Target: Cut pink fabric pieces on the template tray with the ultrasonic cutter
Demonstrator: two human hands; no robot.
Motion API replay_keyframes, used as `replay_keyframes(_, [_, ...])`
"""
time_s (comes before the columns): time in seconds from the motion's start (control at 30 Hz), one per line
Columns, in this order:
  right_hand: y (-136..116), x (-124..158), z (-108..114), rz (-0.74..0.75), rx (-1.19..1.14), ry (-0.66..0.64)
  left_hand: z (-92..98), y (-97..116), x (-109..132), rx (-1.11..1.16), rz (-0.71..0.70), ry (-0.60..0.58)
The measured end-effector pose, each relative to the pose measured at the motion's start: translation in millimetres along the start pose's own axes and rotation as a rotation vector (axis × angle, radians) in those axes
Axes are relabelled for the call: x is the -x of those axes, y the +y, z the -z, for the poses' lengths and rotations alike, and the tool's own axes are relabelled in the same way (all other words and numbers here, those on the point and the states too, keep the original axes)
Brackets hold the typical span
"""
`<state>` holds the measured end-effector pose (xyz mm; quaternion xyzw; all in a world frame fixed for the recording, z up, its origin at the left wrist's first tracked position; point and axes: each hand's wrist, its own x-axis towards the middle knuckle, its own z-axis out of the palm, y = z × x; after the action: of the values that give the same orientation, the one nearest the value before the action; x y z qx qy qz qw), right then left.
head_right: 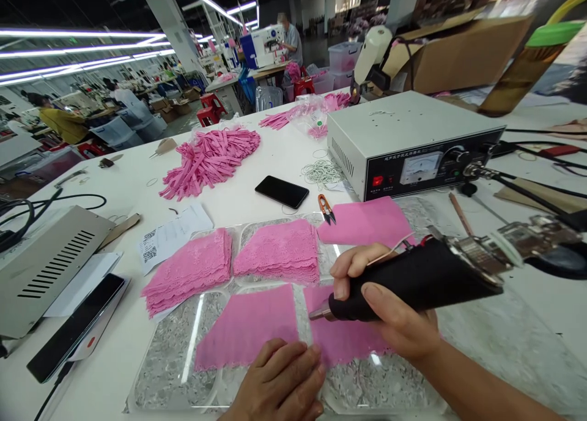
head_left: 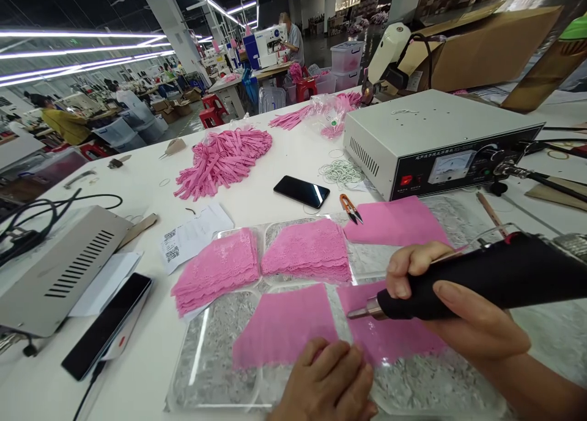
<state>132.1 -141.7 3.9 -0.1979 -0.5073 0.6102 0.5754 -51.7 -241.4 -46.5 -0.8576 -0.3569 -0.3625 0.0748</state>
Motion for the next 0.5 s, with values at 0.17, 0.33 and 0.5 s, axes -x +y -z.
replay_keyframes(0.17, [-6.4, 3.1, -0.4, -0.039, 0.010, -0.022, 3.3, 2.0, 4.3, -0.006, 0.010, -0.049])
replay_keyframes(0.33, [-9.3, 3.3, -2.8, -0.059, 0.009, -0.025, 2.0, 2.3, 4.2, -0.007, 0.021, -0.041])
replay_keyframes(0.5, [-10.1, 6.3, -4.4, -0.083, 0.044, -0.045, 2.4, 2.3, 0.7, 0.004, 0.023, -0.046])
